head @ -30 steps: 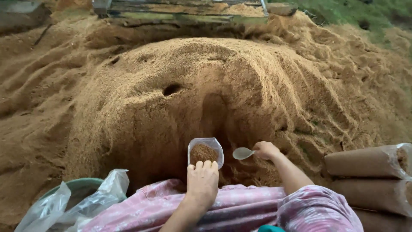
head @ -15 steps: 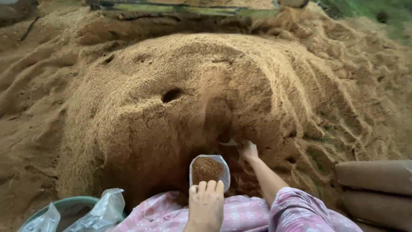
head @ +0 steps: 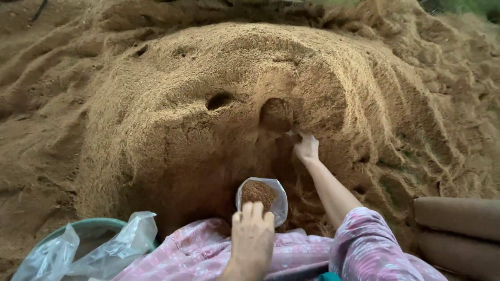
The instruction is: Filling small plastic bags with agricultural substrate using a scoop from a large pile.
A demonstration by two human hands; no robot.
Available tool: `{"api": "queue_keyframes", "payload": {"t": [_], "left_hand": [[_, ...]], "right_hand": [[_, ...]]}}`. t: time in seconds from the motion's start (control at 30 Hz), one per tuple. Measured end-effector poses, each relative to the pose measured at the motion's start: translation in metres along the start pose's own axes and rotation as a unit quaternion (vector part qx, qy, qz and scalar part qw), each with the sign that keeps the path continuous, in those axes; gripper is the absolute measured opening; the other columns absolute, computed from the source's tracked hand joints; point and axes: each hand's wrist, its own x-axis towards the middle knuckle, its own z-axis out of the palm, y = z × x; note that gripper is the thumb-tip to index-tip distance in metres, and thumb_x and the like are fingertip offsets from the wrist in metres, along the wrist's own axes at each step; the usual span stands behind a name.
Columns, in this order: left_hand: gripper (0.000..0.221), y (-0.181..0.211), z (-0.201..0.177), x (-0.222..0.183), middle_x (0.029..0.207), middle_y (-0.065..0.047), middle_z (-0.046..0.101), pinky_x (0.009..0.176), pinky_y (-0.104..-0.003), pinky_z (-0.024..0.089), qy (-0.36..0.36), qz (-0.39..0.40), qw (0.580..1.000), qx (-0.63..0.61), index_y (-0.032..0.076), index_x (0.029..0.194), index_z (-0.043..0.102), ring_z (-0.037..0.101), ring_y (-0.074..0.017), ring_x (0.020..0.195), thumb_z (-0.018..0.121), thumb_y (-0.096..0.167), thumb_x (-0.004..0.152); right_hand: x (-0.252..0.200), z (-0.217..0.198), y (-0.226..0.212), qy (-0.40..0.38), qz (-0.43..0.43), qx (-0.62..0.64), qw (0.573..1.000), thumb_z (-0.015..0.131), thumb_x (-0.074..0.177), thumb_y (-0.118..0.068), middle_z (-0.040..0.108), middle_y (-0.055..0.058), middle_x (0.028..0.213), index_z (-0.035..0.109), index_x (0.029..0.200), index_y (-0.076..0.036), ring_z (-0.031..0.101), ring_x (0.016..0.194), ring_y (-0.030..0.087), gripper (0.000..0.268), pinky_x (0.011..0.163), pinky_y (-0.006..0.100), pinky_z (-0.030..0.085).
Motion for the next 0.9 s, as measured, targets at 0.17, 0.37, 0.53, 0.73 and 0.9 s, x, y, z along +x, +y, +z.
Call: {"api": "queue_keyframes", "payload": {"t": [0.17, 0.37, 0.53, 0.73, 0.9], "left_hand": [[0.016, -0.019, -0.015, 0.004, 0.135, -0.019, 0.053, 0.096, -0.046, 0.045, 0.186, -0.070, 0.980, 0.013, 0.009, 0.094, 0.070, 0.046, -0.0327, 0.123, 0.073, 0.005, 0.079], [0.026, -0.042, -0.011, 0.005, 0.145, -0.019, 0.040, 0.087, -0.050, 0.052, 0.198, -0.118, 0.970, -0.079, 0.016, 0.112, 0.071, 0.043, -0.0390, 0.126, 0.069, 0.017, 0.087], [0.038, -0.051, 0.002, 0.003, 0.132, -0.014, 0.052, 0.075, -0.041, 0.063, 0.240, -0.099, 0.962, -0.082, 0.017, 0.121, 0.072, 0.058, -0.0367, 0.111, 0.075, 0.023, 0.084], [0.051, -0.060, 0.008, 0.012, 0.143, -0.013, 0.046, 0.084, -0.047, 0.064, 0.188, -0.073, 0.971, -0.129, 0.012, 0.136, 0.060, 0.061, -0.0388, 0.113, 0.070, 0.014, 0.086], [0.059, -0.073, 0.021, 0.023, 0.147, -0.008, 0.042, 0.087, -0.050, 0.064, 0.142, -0.083, 0.973, -0.165, 0.023, 0.140, 0.060, 0.066, -0.0388, 0.111, 0.064, 0.002, 0.085]], "right_hand": [[-0.010, -0.045, -0.039, -0.008, 0.022, 0.027, 0.999, 0.068, 0.091, -0.021, 0.076, 0.007, 0.119, 0.071, 0.127, -0.016, 0.072, 0.101, 0.029, 0.036, 0.091, 0.036, 0.055], [-0.038, -0.100, -0.077, 0.007, -0.021, 0.058, 0.998, 0.070, 0.092, -0.020, 0.077, 0.006, 0.109, 0.072, 0.123, -0.024, 0.072, 0.103, 0.027, 0.032, 0.091, 0.039, 0.056], [-0.077, -0.154, -0.118, -0.037, 0.008, 0.053, 0.998, 0.072, 0.093, -0.030, 0.078, -0.001, 0.101, 0.074, 0.122, -0.040, 0.073, 0.097, 0.021, 0.031, 0.088, 0.040, 0.058], [-0.130, -0.210, -0.169, -0.077, -0.022, 0.066, 0.995, 0.074, 0.090, -0.023, 0.078, 0.008, 0.098, 0.076, 0.122, -0.027, 0.073, 0.082, 0.020, 0.032, 0.082, 0.040, 0.057], [-0.160, -0.233, -0.191, -0.166, -0.015, 0.065, 0.984, 0.077, 0.085, -0.020, 0.080, 0.007, 0.091, 0.079, 0.118, -0.022, 0.069, 0.073, 0.014, 0.034, 0.075, 0.033, 0.058]]}}
